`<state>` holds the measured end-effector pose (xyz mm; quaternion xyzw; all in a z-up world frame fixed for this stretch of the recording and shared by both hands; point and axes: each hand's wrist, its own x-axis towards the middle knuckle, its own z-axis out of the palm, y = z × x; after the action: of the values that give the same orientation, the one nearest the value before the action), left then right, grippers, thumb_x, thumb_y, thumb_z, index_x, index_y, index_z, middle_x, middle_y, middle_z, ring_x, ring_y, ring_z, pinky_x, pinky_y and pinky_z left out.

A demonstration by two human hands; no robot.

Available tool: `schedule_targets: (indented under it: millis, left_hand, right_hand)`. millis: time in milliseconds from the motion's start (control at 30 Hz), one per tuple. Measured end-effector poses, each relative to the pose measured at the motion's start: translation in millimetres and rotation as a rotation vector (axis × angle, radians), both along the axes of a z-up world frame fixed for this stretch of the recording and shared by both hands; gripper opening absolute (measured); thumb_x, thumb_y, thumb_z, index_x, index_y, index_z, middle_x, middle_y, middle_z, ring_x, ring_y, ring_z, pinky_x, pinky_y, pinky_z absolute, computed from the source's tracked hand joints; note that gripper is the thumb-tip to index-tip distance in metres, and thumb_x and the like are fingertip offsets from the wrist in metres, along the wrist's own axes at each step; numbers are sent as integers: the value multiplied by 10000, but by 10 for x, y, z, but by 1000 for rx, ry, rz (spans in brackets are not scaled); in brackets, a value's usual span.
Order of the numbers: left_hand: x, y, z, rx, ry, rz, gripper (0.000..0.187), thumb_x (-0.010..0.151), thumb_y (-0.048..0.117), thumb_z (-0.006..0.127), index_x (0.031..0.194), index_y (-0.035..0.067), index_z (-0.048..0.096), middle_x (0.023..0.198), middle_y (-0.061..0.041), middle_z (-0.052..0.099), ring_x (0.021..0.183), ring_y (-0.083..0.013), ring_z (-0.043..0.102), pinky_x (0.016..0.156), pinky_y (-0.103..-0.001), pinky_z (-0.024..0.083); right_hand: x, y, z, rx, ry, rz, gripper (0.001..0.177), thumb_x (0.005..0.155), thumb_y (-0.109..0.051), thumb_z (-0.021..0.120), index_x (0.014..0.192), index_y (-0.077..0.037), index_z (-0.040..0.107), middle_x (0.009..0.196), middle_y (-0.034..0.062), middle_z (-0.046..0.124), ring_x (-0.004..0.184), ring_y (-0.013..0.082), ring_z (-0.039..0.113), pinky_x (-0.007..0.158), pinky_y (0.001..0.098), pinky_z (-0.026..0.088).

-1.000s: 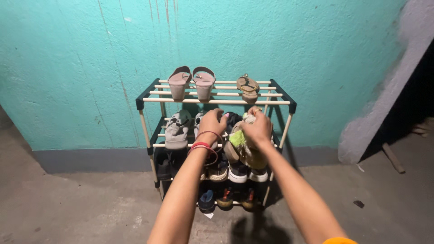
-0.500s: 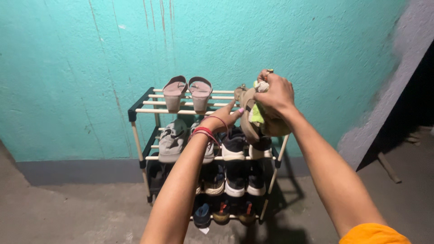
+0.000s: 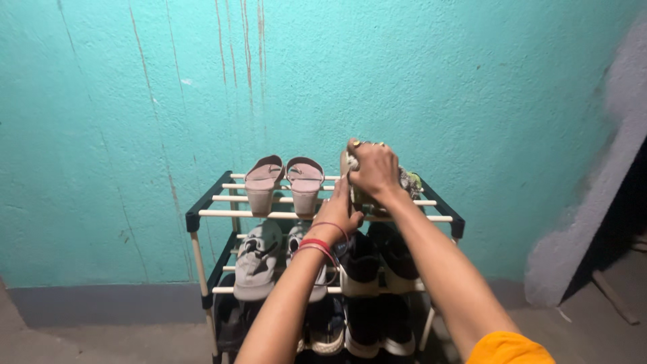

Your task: The person wipes several pairs of shoes and sandals with a cloth and places them on a shoe rack. They handle white sneakers, pink slides, and beige sandals, wiping each item and arranging them on the rack.

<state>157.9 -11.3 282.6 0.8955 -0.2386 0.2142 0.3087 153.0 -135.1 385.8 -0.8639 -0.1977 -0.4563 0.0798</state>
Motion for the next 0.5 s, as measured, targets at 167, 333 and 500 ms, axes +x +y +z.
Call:
schedule_targets:
  millis: [167, 333, 500]
  left_hand:
    - [637, -54, -354, 0, 198, 102, 1038, 829, 285, 656, 1628, 13, 51, 1693, -214, 176, 1367, -410, 481, 1116, -437, 439]
    - [1161, -29, -856, 36, -99, 213, 873, 906, 461, 597, 1518, -92, 309, 1597, -309, 279, 1340, -402, 520, 1060, -439, 474]
    - [1106, -46, -804, 29, 22, 276, 824, 1004, 604, 418, 1512, -45, 393, 1601, -292, 299, 1197, -402, 638, 989, -454, 530]
  right_hand:
    - [432, 134, -212, -76, 8, -35, 303, 688, -143, 777, 978, -119, 694, 822, 153, 721, 807, 369, 709, 796, 507, 549]
    - [693, 12, -295, 57, 290, -24, 504, 619, -246, 859, 1084, -129, 704, 1046, 166, 710, 920, 390, 683, 798, 484, 544]
    - [850, -584, -36, 169, 597, -243, 669, 640, -375, 867, 1246, -185, 655, 1105, 116, 739, 919, 266, 710, 801, 422, 564]
